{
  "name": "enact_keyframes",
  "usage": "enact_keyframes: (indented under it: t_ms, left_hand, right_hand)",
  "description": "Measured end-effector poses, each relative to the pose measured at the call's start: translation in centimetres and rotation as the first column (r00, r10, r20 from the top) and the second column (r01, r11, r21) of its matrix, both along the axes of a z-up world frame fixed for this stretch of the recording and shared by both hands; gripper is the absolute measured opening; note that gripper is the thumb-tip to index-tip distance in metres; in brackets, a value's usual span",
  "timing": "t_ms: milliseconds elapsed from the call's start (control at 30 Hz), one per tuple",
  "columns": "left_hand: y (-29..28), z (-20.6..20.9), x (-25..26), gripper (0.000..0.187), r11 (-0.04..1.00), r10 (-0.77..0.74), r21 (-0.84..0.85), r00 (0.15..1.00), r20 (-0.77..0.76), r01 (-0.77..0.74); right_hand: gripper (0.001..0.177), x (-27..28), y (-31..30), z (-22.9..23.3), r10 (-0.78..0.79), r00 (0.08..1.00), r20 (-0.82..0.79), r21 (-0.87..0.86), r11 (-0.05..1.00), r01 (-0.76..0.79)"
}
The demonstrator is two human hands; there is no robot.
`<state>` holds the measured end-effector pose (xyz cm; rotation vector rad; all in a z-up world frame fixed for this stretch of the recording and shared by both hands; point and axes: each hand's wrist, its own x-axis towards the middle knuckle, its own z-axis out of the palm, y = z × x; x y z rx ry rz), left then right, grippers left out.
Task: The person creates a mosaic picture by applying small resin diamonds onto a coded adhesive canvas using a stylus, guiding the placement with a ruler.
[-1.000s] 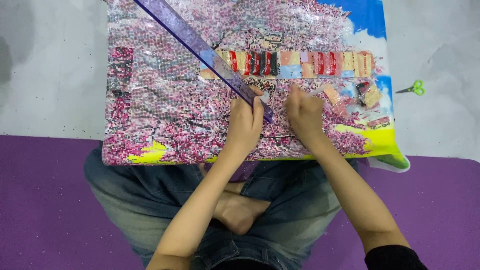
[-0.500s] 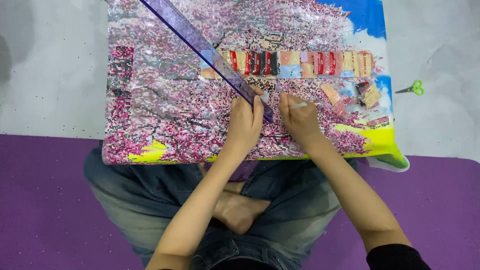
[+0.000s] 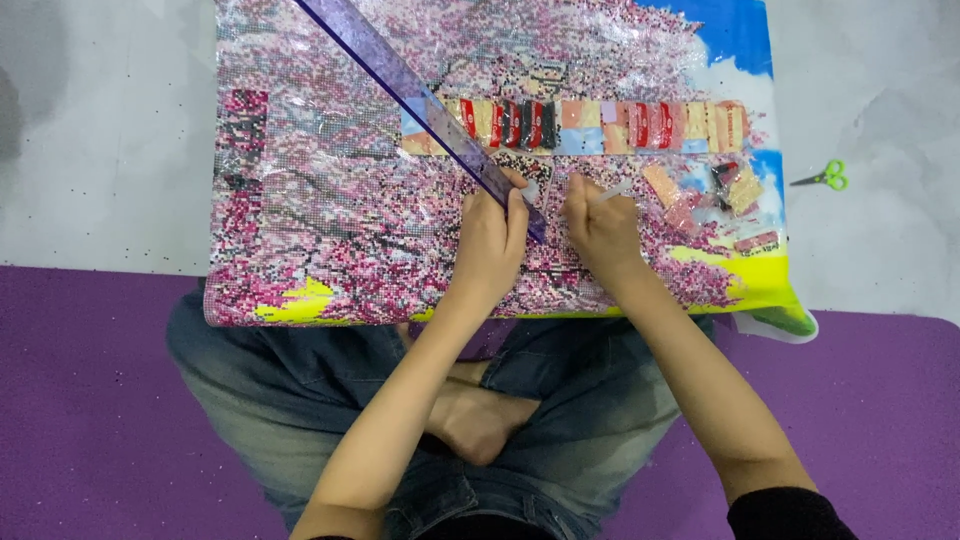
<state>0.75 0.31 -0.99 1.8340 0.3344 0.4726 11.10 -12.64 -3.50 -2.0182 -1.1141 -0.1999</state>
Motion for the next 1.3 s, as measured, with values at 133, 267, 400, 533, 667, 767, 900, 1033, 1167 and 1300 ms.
enact_keyframes:
  t_ms: [133, 267, 400, 533, 667, 767, 900, 1033, 1167, 1300]
  left_hand:
    - [0.0, 0.3, -0.1, 0.022, 1.000, -0.015, -0.008, 1.000, -0.002, 0.015]
    - [0.2, 0.3, -0.2, 0.021, 1.000, -0.007, 0.011, 1.000, 0.014, 0.007]
    - [0.0, -0.2, -0.1, 0.020, 1.000, -0.004, 0.026, 1.000, 0.018, 0.004]
    - [0.0, -0.3, 0.0, 0.021, 1.000, -0.001, 0.023, 1.000, 0.018, 0.001]
    - [-0.3, -0.7, -0.2, 0.020, 0.993, 0.059, -0.106, 0.994, 0.091, -0.049]
    - [0.1, -0.4, -0.3, 0.021, 0.966, 0.122, -0.244, 0.984, 0.126, -0.088]
    - [0.2, -0.7, -0.5, 0.019, 0.899, 0.197, -0.424, 0.965, 0.171, -0.108]
    - [0.6, -1.5, -0.5, 0.019, 0.894, 0.234, -0.432, 0.947, 0.220, -0.120]
    - [0.5, -1.7, -0.4, 0.019, 0.868, 0.241, -0.489, 0.937, 0.253, -0.091]
    - [0.5, -1.8, -0.5, 0.019, 0.853, 0.245, -0.517, 0.934, 0.261, -0.079]
  right_hand:
    - [0.045, -0.1, 0.0, 0.7, -0.014, 0.998, 0.056, -0.047, 0.999, 0.017]
    - [0.049, 0.4, 0.2, 0.3, -0.030, 0.992, -0.125, 0.125, 0.991, 0.046]
    - [0.049, -0.2, 0.5, 1.6, 0.026, 0.998, -0.049, 0.098, 0.995, -0.021]
    - [0.043, 0.3, 0.1, 0.5, 0.016, 0.999, 0.050, 0.073, 0.997, -0.019]
    - [0.045, 0.8, -1.6, 0.5, -0.120, 0.950, -0.288, 0.361, 0.905, 0.224]
    - [0.045, 0.6, -3.0, 1.4, -0.139, 0.803, -0.579, 0.472, 0.747, 0.469]
    - [0.021, -1.3, -3.9, 2.2, -0.193, 0.712, -0.675, 0.436, 0.674, 0.596]
    - [0.009, -2.4, -4.5, -0.5, -0.166, 0.882, -0.441, 0.475, 0.790, 0.387]
    - [0.005, -3.8, -3.5, 1.0, -0.191, 0.933, -0.305, 0.456, 0.831, 0.319]
    - [0.006, -3.6, -3.1, 1.0, -0.222, 0.924, -0.313, 0.397, 0.853, 0.339]
